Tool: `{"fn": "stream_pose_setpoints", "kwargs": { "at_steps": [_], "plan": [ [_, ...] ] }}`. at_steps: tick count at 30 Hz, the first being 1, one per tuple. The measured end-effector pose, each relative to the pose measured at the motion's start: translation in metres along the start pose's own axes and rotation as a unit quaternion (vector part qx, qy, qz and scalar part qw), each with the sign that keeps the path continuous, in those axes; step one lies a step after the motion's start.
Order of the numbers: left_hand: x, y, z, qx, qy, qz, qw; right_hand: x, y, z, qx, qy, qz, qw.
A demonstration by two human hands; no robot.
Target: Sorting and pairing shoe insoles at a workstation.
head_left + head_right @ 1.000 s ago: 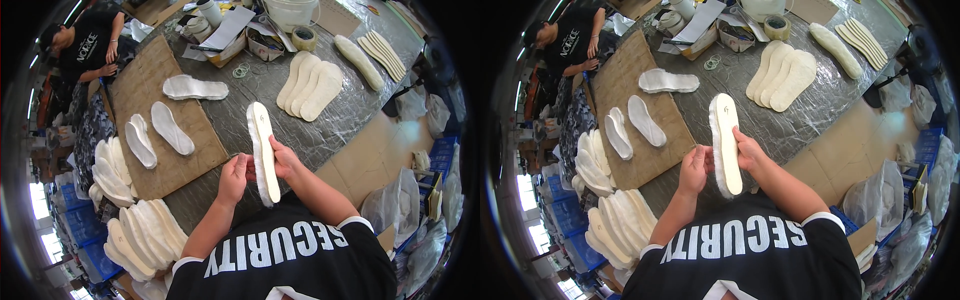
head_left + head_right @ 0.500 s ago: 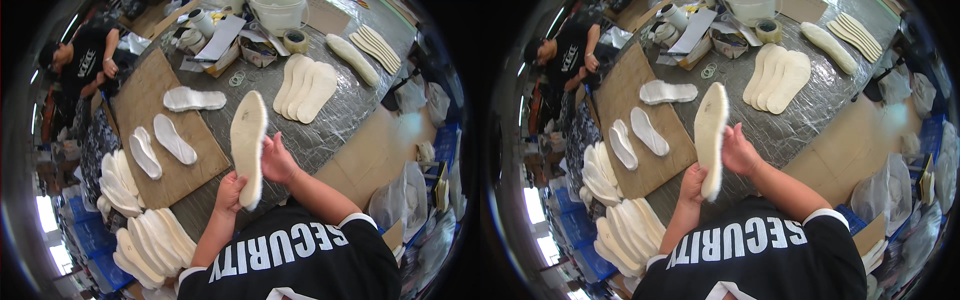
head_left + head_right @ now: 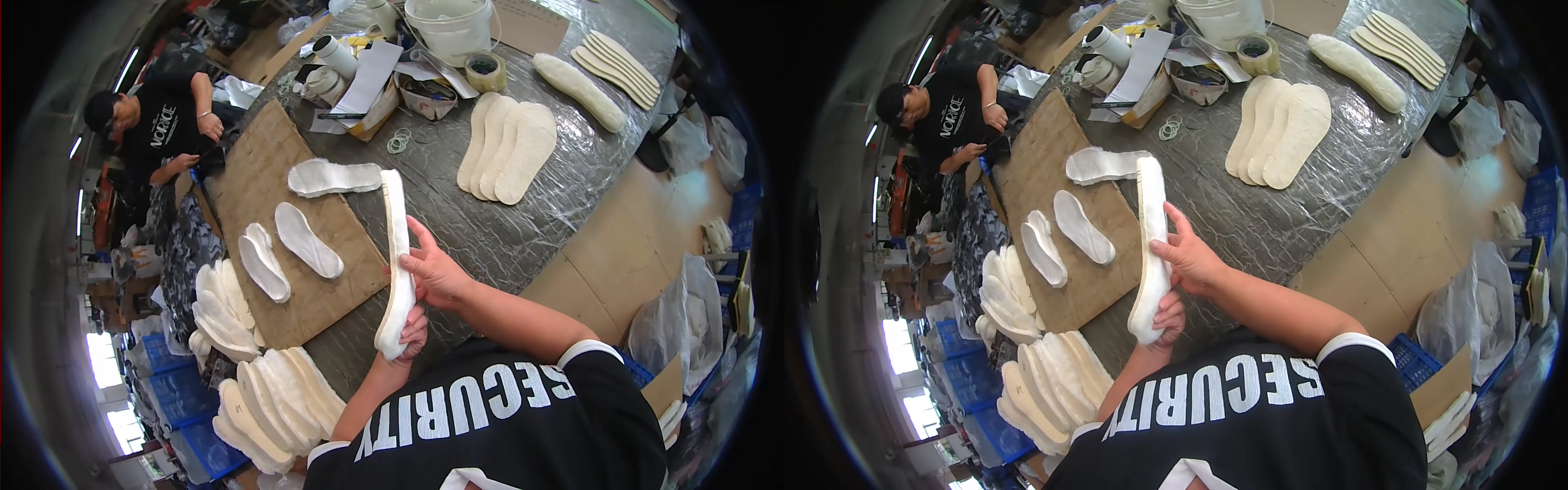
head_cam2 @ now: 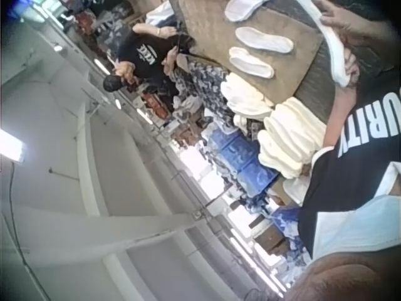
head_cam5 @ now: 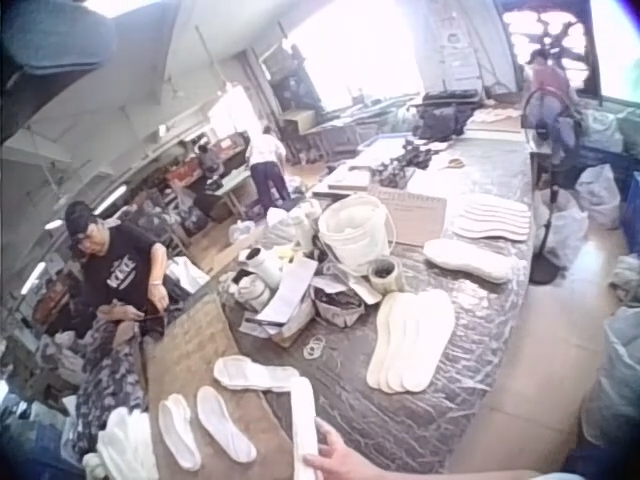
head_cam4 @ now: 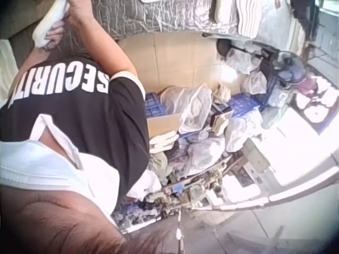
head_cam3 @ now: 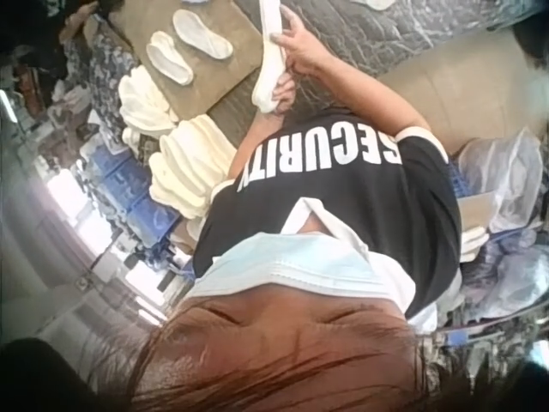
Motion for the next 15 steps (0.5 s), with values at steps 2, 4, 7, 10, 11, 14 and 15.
{"fn": "stream_pose_setpoints", "kwargs": {
  "at_steps": [2,4,7,10,11,14,15],
  "plan": [
    [0.0,0.0,0.002,0.0,0.0,-0.007,1.0,0.001,0.0,0.0,0.0,0.006,-0.002,1.0],
    [0.0,0.001,0.003,0.0,0.0,-0.014,1.0,0.002,0.001,0.001,0.0,0.013,-0.005,1.0],
    [-0.001,0.001,0.004,0.004,0.005,-0.02,1.0,0.004,-0.001,0.001,0.005,0.018,-0.019,1.0],
    [0.0,-0.001,0.006,0.011,0.008,-0.016,1.0,0.007,-0.003,0.0,0.012,0.021,-0.022,0.999],
    [0.0,-0.001,0.007,0.01,0.004,-0.014,1.0,0.008,-0.002,0.001,0.017,0.027,-0.027,0.999],
    [-0.003,0.001,0.005,0.001,0.001,0.006,1.0,0.013,-0.009,0.001,0.03,0.025,-0.044,0.998],
    [-0.004,0.002,0.003,-0.009,0.001,0.022,1.0,0.015,-0.012,0.001,0.034,0.018,-0.056,0.998]
  ]
}}
Point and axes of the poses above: each hand's wrist, its own z-axis towards the middle knuckle, its own y-axis out of the back of the hand, x = y × z, the point moved 5 cm from there along z, towards the middle knuckle, and after that the axes turned 13 degrees about x, right-handed, at the moved point
